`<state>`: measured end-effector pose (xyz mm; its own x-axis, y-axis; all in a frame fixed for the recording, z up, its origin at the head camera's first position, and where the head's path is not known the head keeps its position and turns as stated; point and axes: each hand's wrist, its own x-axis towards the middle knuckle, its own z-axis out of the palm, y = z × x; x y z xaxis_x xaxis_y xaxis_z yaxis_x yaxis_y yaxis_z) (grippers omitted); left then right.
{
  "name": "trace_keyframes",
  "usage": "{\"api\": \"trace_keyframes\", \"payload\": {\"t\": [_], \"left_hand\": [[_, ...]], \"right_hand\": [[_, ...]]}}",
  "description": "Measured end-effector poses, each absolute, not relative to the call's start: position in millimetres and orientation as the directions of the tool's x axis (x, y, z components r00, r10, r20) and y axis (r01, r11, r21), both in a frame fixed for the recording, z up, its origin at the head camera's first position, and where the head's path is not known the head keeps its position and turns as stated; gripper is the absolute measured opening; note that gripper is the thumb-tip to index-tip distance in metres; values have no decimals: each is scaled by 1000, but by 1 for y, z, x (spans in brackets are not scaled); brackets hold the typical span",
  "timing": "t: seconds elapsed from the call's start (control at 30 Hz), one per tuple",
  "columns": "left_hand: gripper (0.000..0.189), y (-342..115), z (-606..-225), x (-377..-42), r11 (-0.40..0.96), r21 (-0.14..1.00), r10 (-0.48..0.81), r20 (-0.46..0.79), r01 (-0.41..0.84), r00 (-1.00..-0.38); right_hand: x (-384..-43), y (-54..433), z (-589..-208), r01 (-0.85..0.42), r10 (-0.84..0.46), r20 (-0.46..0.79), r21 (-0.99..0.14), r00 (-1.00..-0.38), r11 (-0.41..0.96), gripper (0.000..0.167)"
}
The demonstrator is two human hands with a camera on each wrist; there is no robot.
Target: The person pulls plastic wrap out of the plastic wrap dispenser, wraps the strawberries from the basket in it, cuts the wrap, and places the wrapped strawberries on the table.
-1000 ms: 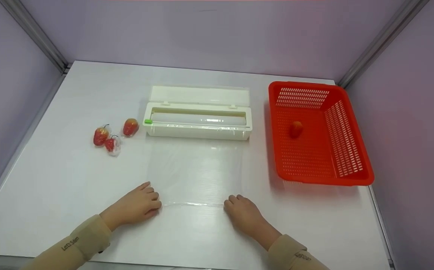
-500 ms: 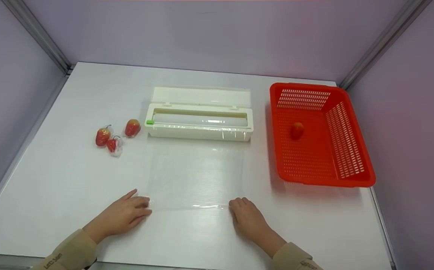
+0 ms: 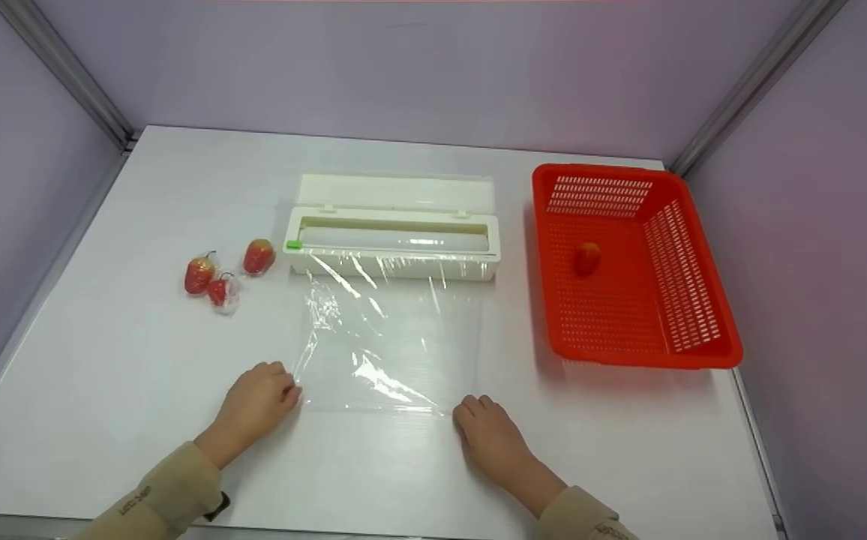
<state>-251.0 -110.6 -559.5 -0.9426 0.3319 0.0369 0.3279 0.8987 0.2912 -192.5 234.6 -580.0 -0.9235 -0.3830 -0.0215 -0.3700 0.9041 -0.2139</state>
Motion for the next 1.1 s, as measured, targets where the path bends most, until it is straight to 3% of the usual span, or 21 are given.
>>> {"api": "trace_keyframes", "payload": {"t": [0.1,0.2,0.37,0.57,0.73,0.87,1.0,1.1], "left_hand": [[14,-85,-561,-261,857,306,379,171,415,-909],[37,-62,-568,-268,819,286,462,186,497,-867],[69,-41,-580,-272,827,306,504,-33,471,-863],[76,-38,-583,-271,847,346,485,-192,404,-853],[76,-40,-582,-273,848,372,482,-242,378,-842],[77,-41,-581,-273,859,357,473,-276,368,-836],[76,-40,-579,-273,859,345,479,-282,378,-831],[75,-39,-576,-272,858,342,485,-290,384,-825]], "right_hand": [[-191,234,-577,-367,-381,-37,-195,-924,909,17],[-189,233,-578,-376,-390,-50,-180,-919,909,18],[-185,234,-579,-397,-412,-59,-172,-909,902,21],[-181,240,-576,-402,-412,-8,-196,-911,894,23],[-186,246,-564,-294,-297,42,-331,-954,897,16],[-201,257,-541,-308,-219,242,-438,-945,844,18],[-230,282,-503,-449,-166,543,-443,-823,776,21],[-256,305,-473,-458,-77,637,-460,-767,760,19]]}}
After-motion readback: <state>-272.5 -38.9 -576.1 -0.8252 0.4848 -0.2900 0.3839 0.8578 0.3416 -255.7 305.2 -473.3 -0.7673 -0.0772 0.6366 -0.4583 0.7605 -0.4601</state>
